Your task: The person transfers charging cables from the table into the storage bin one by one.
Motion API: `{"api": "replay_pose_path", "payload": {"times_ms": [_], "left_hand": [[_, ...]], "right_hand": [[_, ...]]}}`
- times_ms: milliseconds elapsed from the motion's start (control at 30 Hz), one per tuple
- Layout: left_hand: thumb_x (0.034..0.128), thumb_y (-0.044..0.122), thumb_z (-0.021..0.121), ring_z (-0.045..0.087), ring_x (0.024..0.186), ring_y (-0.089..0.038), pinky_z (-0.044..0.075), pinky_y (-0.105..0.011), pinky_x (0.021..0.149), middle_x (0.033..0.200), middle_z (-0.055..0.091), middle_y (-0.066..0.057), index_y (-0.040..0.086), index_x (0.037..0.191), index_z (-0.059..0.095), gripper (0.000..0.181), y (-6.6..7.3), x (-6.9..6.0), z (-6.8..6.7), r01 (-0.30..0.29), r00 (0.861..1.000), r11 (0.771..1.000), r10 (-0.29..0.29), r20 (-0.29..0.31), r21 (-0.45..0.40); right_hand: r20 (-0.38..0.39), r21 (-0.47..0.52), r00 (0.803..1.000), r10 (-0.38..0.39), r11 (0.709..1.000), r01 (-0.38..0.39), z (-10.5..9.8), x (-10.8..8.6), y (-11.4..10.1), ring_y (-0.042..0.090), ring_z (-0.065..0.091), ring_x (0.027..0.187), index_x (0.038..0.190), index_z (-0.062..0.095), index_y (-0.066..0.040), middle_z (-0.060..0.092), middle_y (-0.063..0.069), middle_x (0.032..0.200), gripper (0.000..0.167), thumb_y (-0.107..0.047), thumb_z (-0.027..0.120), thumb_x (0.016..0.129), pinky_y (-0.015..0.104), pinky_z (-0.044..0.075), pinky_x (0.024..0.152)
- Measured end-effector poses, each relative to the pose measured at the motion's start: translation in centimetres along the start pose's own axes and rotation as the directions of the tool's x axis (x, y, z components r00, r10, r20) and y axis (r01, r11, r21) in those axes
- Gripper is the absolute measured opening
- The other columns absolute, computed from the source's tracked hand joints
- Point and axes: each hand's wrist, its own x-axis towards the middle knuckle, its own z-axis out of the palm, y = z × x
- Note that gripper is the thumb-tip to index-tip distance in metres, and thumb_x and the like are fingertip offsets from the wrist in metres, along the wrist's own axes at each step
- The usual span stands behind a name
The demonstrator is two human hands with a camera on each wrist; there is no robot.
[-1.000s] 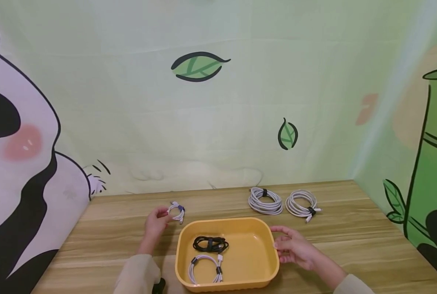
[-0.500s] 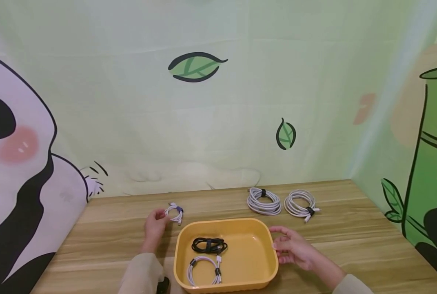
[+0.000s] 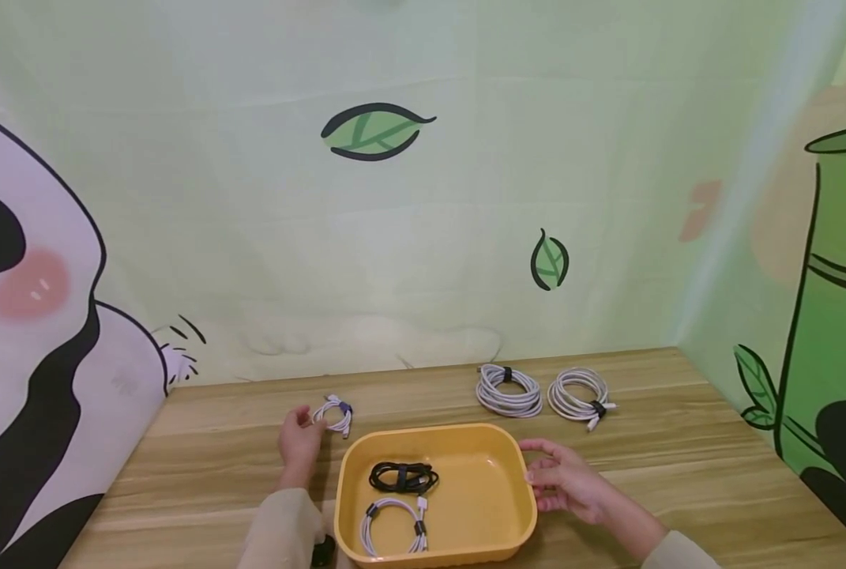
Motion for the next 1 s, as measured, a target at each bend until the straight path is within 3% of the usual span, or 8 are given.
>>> {"api": "replay_pose_path", "payload": {"times_ms": [200,433,667,1000], "left_hand": [[0.0796,-0.001,0.055,0.041,0.115,-0.039,0.037,-0.044,0.095,0.124,0.041,-0.026,-0.007,0.123,0.041,0.045,-0.05,-0.01,0.03,0.01,1.0,1.0,-0.01,0.001,0.012],[0.0781,0.004,0.058,0.043,0.11,-0.038,0.036,-0.045,0.095,0.119,0.045,-0.028,-0.008,0.12,0.043,0.047,-0.07,-0.05,0.09,-0.019,1.0,0.993,0.019,-0.001,0.118],[0.0774,0.007,0.061,0.047,0.1,-0.035,0.037,-0.045,0.09,0.112,0.049,-0.025,-0.007,0.12,0.044,0.047,-0.3,0.26,0.27,-0.032,0.999,0.971,0.035,-0.009,0.238],[0.0729,0.003,0.062,0.052,0.094,-0.037,0.041,-0.043,0.084,0.105,0.056,-0.027,-0.008,0.116,0.047,0.047,-0.49,0.35,0.15,-0.088,0.996,0.96,0.089,0.007,0.265]], "right_hand": [[0.007,0.004,1.0,0.0,1.0,0.0,0.03,0.01,0.1,0.007,0.051,0.059,0.133,0.019,0.003,0.05,0.0,0.078,0.061,0.001,0.051,0.08,0.02,0.048,0.052],[0.01,-0.006,1.0,-0.003,1.0,0.003,-0.03,-0.02,0.1,0.007,0.051,0.059,0.133,0.019,0.003,0.049,0.0,0.079,0.06,0.001,0.05,0.081,0.02,0.048,0.051],[0.02,-0.005,1.0,-0.004,1.0,0.004,-0.08,0.07,0.11,0.007,0.051,0.059,0.133,0.018,0.003,0.049,0.0,0.079,0.061,0.0,0.05,0.082,0.019,0.048,0.052],[0.021,0.001,1.0,-0.003,1.0,0.003,-0.15,0.12,0.19,0.007,0.051,0.059,0.133,0.018,0.003,0.05,0.0,0.08,0.061,0.0,0.051,0.081,0.019,0.048,0.052]]}}
